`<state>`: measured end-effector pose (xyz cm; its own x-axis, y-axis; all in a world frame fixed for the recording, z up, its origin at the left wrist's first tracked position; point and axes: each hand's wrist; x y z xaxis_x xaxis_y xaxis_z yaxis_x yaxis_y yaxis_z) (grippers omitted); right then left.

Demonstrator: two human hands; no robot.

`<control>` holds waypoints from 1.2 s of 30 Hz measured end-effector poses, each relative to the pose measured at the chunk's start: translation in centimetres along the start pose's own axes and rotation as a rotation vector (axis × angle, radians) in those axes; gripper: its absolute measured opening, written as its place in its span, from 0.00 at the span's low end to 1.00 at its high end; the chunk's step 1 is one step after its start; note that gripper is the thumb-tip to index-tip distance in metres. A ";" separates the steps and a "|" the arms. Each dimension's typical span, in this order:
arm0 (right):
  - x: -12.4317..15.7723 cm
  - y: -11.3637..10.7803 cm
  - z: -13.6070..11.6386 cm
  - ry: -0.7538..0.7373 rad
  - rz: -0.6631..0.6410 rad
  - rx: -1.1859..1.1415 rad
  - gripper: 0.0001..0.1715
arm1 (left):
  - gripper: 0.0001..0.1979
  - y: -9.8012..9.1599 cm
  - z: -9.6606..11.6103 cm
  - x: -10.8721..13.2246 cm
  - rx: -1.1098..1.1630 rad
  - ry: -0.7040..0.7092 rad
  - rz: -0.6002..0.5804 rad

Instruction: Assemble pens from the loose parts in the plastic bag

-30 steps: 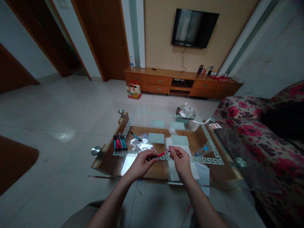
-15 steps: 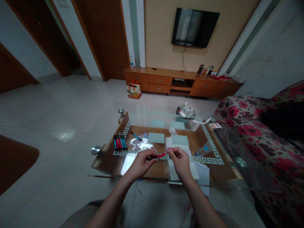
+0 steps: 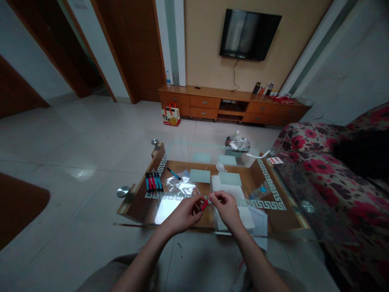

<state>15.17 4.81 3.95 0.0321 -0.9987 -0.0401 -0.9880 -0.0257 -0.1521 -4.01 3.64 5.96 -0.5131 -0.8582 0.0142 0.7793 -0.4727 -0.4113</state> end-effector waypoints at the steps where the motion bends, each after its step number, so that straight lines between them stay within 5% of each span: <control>1: 0.0 0.0 0.2 0.002 -0.006 0.021 0.16 | 0.13 0.1 0.0 0.0 0.005 -0.003 -0.002; 9: 0.9 0.9 1.3 0.059 -0.108 0.087 0.16 | 0.07 1.4 -0.8 0.4 0.027 -0.083 0.021; 21: 2.1 1.6 1.6 0.097 -0.238 0.161 0.14 | 0.17 2.8 -1.5 1.6 0.070 -0.095 0.078; 30: 2.4 1.7 1.2 0.103 -0.189 0.230 0.12 | 0.14 2.6 -0.5 1.5 0.058 -0.088 0.084; 36: 2.1 1.3 1.5 0.105 -0.228 0.275 0.19 | 0.16 2.4 -2.1 1.2 0.076 -0.173 0.239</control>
<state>14.15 2.74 2.24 0.2167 -0.9682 0.1248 -0.8794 -0.2491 -0.4057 -3.51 1.90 3.05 -0.2482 -0.9651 0.0834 0.8985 -0.2615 -0.3525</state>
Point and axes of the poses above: each hand's wrist, its own x-axis away from the middle knuckle, its own y-axis out of the palm, z = x × y, and after that the axes turned 3 degrees about -z, right-handed
